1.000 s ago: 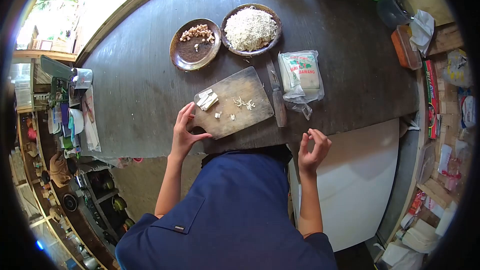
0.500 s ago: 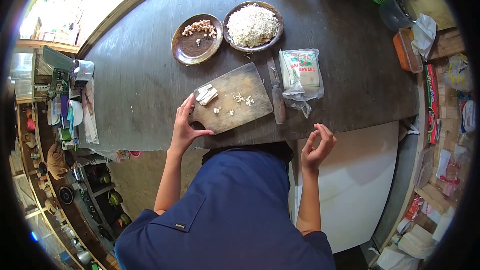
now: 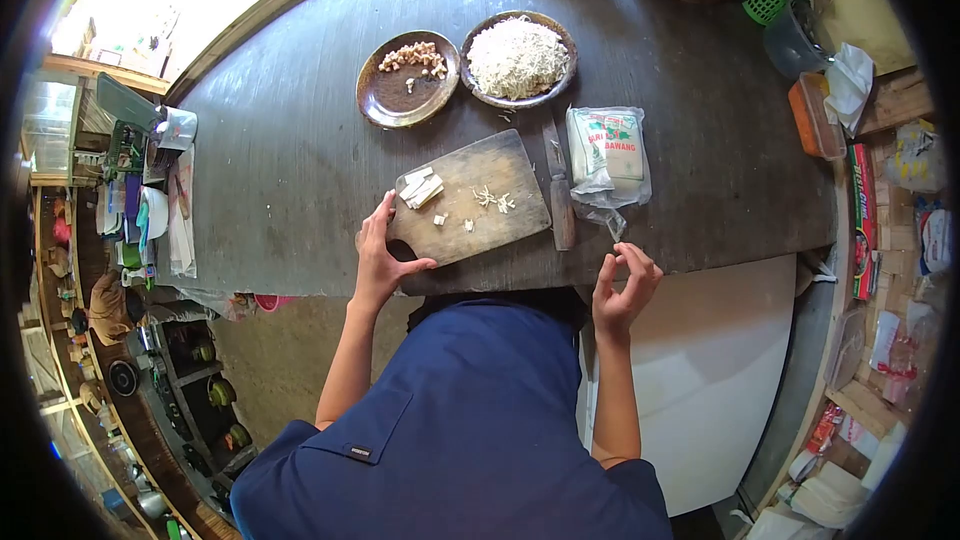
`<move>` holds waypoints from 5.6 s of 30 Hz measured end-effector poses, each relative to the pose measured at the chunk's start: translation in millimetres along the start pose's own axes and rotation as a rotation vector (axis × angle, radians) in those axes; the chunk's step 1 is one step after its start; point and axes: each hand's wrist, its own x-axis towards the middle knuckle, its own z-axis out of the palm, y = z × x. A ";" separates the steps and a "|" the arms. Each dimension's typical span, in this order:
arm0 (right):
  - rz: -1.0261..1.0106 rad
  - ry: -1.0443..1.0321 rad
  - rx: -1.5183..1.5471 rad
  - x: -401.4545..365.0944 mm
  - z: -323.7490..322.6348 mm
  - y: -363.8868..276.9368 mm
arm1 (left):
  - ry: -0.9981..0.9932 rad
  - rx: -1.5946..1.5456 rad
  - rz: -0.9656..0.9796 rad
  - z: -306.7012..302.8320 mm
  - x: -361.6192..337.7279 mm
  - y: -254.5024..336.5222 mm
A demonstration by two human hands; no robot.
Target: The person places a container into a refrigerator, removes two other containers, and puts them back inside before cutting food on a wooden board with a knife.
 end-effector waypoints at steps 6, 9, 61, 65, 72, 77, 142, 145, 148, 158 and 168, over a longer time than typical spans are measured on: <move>-0.021 -0.024 0.024 8.0 0.3 -3.7 | -0.003 0.007 -0.043 -0.9 0.9 6.7; -0.036 -0.064 0.042 14.9 2.6 -3.5 | -0.001 0.018 -0.059 -0.1 5.7 9.9; 0.532 -0.293 0.761 18.8 38.9 -48.2 | 0.201 0.207 0.267 21.3 48.9 6.1; 0.797 -0.416 1.104 8.8 25.3 -49.6 | 0.179 0.191 0.253 26.2 62.7 5.7; 0.842 -0.805 0.796 -1.1 3.6 -70.1 | 0.241 0.099 0.168 28.4 70.5 11.7; 0.676 -0.948 0.498 24.5 -19.4 -90.1 | 0.377 -0.262 0.081 26.7 77.4 19.3; 0.471 -0.679 0.339 11.1 -33.6 -96.2 | 0.101 -0.007 0.376 70.0 24.4 64.7; 0.392 -0.727 0.311 10.6 -36.1 -99.0 | 0.059 -0.039 0.355 68.5 21.6 64.6; 0.366 -0.822 0.221 12.4 -36.0 -104.7 | 0.037 -0.022 0.356 65.5 20.3 70.2; 0.188 -0.839 0.054 4.8 -27.6 -107.9 | -0.073 0.039 0.351 65.8 18.3 69.8; 0.177 -0.884 0.043 2.3 -24.1 -110.4 | -0.048 0.050 0.422 63.1 24.1 61.9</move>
